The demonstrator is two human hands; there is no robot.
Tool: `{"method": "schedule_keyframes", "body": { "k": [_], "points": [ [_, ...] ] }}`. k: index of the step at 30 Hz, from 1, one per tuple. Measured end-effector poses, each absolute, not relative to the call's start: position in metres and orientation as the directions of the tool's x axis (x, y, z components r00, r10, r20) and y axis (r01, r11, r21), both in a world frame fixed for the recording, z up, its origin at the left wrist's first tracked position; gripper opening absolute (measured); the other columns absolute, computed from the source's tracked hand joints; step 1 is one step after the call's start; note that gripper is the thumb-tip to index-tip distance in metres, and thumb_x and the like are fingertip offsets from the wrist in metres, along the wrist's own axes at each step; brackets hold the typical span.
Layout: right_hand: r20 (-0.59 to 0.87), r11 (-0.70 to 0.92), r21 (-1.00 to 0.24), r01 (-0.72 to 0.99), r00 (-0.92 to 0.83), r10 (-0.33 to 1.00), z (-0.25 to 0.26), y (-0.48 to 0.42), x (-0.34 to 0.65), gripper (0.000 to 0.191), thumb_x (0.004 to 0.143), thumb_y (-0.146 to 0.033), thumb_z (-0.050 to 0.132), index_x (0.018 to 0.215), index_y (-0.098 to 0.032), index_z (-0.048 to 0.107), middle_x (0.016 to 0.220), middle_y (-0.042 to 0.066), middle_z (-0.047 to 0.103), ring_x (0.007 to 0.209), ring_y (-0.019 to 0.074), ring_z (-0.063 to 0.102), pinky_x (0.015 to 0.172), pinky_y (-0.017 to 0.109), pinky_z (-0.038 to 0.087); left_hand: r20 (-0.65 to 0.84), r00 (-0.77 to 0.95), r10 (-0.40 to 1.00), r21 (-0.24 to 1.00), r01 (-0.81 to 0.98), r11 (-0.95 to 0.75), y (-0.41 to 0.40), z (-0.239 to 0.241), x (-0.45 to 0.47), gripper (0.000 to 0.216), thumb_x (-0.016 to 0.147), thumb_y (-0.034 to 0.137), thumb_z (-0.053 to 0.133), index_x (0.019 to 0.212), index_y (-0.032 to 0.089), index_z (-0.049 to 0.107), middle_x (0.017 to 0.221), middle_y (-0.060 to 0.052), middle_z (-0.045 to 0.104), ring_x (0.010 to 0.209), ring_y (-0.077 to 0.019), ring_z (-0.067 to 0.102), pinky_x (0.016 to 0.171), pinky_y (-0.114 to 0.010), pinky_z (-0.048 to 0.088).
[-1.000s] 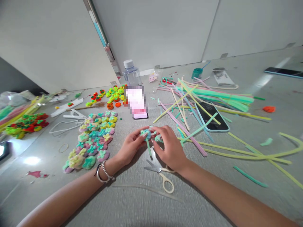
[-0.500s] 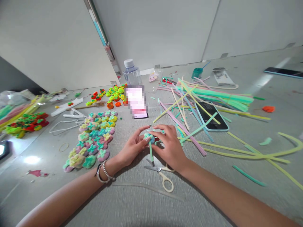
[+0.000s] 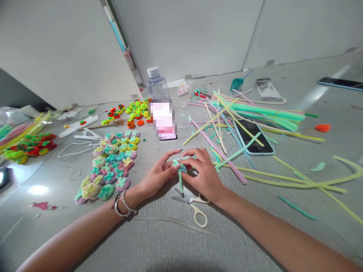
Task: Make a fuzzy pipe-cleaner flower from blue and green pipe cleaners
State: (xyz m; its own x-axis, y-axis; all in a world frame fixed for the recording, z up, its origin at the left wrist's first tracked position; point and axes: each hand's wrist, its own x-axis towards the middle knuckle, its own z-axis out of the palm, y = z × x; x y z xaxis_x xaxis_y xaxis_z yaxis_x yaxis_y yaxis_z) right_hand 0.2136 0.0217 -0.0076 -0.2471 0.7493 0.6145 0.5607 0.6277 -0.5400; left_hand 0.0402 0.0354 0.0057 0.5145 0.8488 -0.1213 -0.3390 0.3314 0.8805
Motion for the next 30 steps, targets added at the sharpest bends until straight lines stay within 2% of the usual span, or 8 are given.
{"method": "schedule_keyframes", "body": {
  "k": [12, 23, 30],
  "points": [
    [0.582, 0.608, -0.556, 0.567, -0.257, 0.772, -0.0064, 0.0223, 0.2117, 0.029, 0.081, -0.011, 0.065, 0.107, -0.024, 0.061, 0.109, 0.007, 0.057, 0.107, 0.0252, 0.051, 0.093, 0.046, 0.045, -0.096, 0.522, 0.847, 0.904, -0.311, 0.293, 0.0372, 0.0027, 0.0398, 0.053, 0.078, 0.017, 0.074, 0.127, 0.018, 0.051, 0.098, -0.009, 0.070, 0.092, -0.0186, 0.067, 0.084, -0.031, 0.048],
    [0.498, 0.550, -0.604, 0.577, -0.266, 0.825, -0.0086, 0.0238, 0.2118, 0.031, 0.082, -0.016, 0.066, 0.110, -0.026, 0.059, 0.113, 0.007, 0.053, 0.111, 0.0253, 0.049, 0.097, 0.045, 0.044, -0.125, 0.492, 0.861, 0.947, -0.201, 0.252, 0.0393, 0.0027, 0.0373, 0.057, 0.080, 0.021, 0.072, 0.131, 0.019, 0.047, 0.092, -0.007, 0.071, 0.087, -0.0180, 0.068, 0.076, -0.028, 0.047],
    [0.479, 0.538, -0.619, 0.573, -0.267, 0.836, -0.0087, 0.0234, 0.2101, 0.031, 0.082, -0.016, 0.064, 0.110, -0.027, 0.058, 0.113, 0.007, 0.053, 0.111, 0.0264, 0.049, 0.097, 0.048, 0.043, -0.157, 0.469, 0.869, 0.942, -0.194, 0.275, 0.0384, 0.0068, 0.0395, 0.058, 0.078, 0.022, 0.074, 0.130, 0.017, 0.047, 0.088, -0.007, 0.071, 0.083, -0.0184, 0.068, 0.073, -0.027, 0.046]
  ]
}}
